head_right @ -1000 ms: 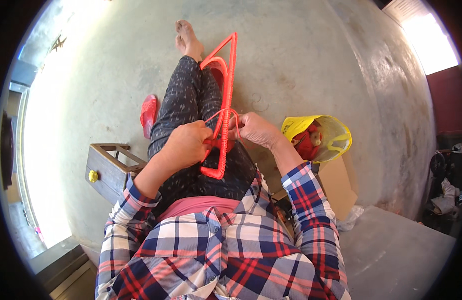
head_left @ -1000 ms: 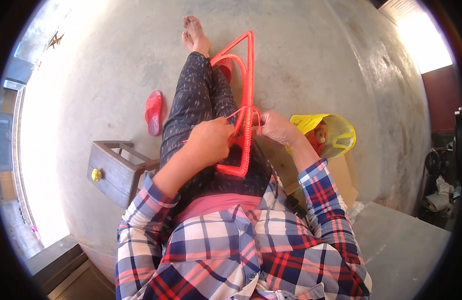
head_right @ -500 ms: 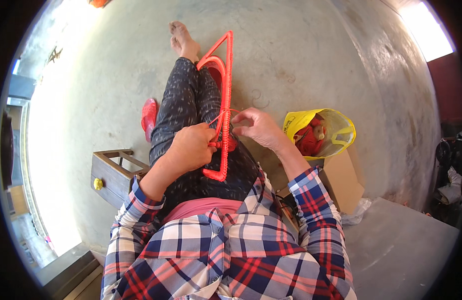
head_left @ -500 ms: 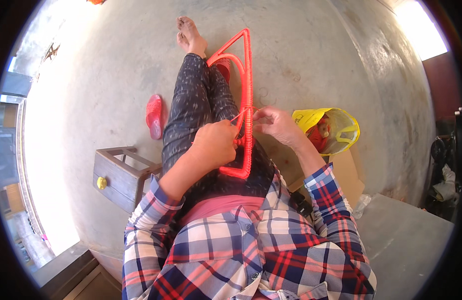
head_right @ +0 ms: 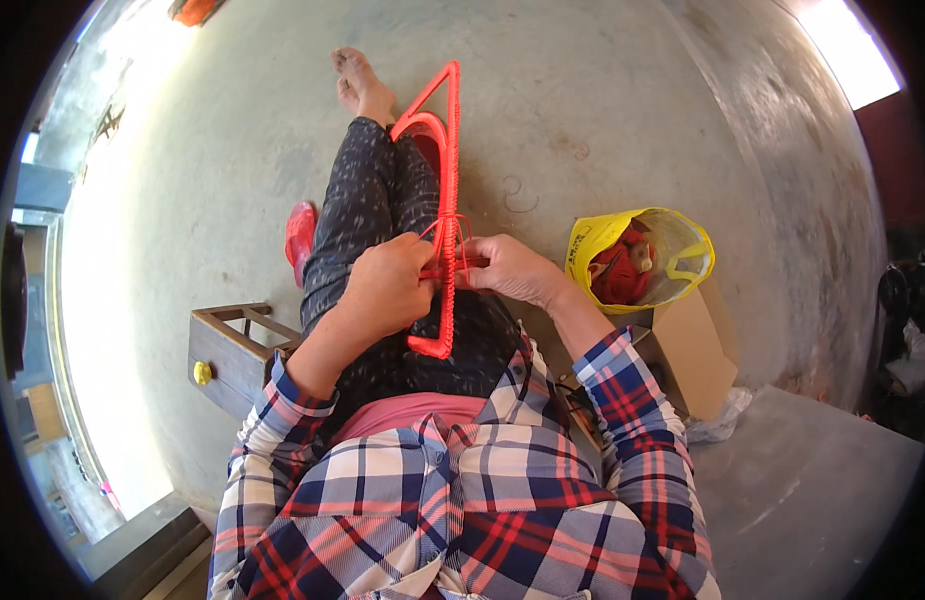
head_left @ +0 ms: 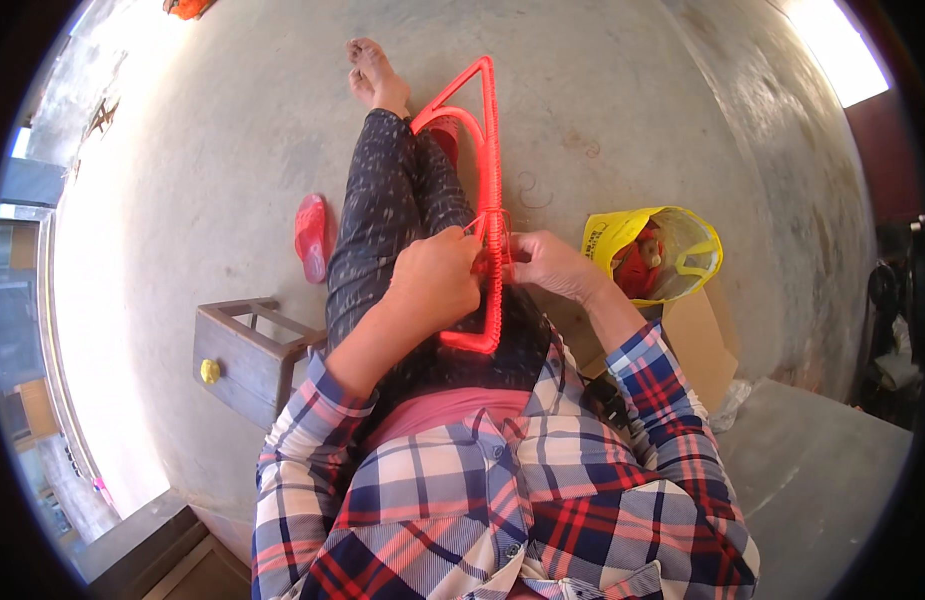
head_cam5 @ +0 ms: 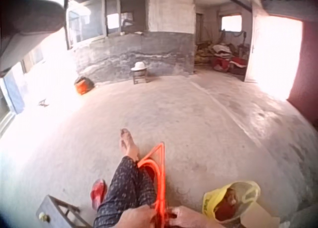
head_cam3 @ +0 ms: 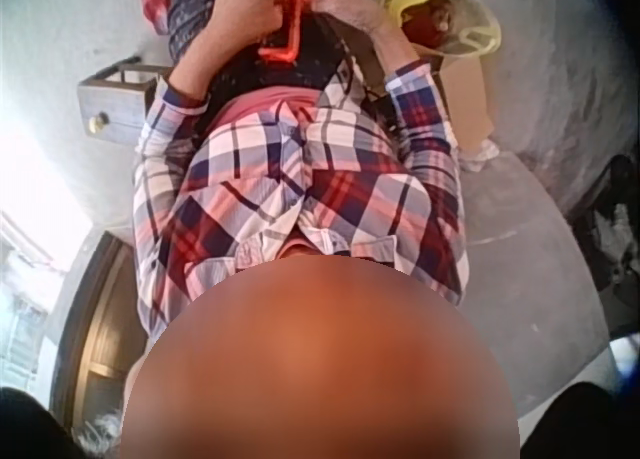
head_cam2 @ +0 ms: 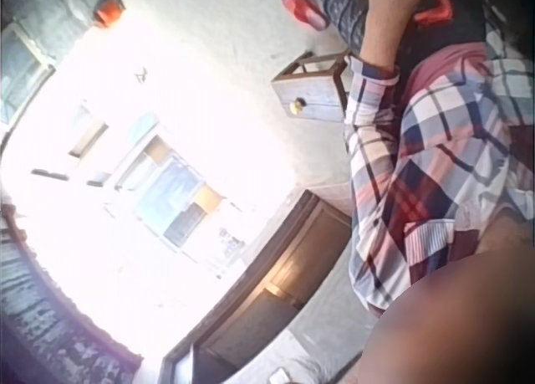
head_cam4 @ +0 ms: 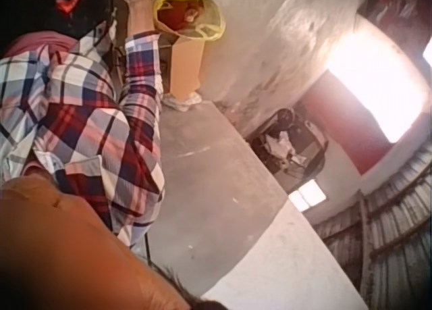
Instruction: Wrap red plastic cord around a chair frame.
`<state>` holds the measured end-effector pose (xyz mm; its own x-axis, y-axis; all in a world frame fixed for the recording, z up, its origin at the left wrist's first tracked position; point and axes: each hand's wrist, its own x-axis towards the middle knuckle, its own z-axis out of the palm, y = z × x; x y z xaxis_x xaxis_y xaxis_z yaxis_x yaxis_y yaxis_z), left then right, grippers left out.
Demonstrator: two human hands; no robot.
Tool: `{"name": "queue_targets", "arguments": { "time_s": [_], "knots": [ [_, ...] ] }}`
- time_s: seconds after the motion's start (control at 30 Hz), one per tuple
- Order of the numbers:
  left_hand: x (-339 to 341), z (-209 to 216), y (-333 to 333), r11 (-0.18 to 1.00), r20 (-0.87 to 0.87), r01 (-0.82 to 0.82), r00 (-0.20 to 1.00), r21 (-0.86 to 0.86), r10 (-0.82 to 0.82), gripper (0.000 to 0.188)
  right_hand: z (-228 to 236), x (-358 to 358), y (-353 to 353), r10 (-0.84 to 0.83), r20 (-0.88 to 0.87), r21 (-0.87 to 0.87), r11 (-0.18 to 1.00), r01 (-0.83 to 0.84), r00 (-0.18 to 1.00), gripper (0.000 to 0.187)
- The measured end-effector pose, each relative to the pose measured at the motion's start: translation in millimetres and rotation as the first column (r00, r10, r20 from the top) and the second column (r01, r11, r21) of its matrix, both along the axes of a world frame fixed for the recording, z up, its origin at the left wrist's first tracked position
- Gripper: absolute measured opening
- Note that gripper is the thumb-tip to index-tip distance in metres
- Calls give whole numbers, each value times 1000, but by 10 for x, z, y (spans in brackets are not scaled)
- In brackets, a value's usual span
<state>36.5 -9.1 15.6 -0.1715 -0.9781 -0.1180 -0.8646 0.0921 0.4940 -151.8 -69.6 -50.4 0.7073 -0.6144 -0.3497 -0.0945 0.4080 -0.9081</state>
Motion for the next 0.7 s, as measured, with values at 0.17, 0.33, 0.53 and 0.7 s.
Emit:
{"name": "queue_targets", "arguments": {
  "time_s": [0.17,0.33,0.53,0.7],
  "knots": [
    [73,-124,-34,951,-231,-64,973,-302,-8,11,90,-170,-140,-119,-34,-408,908,95,992,21],
    [218,-566,-233,935,-741,-323,590,147,321,30,438,-925,-489,-529,567,61,792,608,631,7],
    [36,-496,-348,769,-769,84,-31,634,638,22,655,-1927,-622,-595,646,128,702,701,478,3],
    [19,-650,-349,770,-752,176,-169,613,637,9,287,-932,-414,-783,222,4,597,802,582,17]
  ]
}}
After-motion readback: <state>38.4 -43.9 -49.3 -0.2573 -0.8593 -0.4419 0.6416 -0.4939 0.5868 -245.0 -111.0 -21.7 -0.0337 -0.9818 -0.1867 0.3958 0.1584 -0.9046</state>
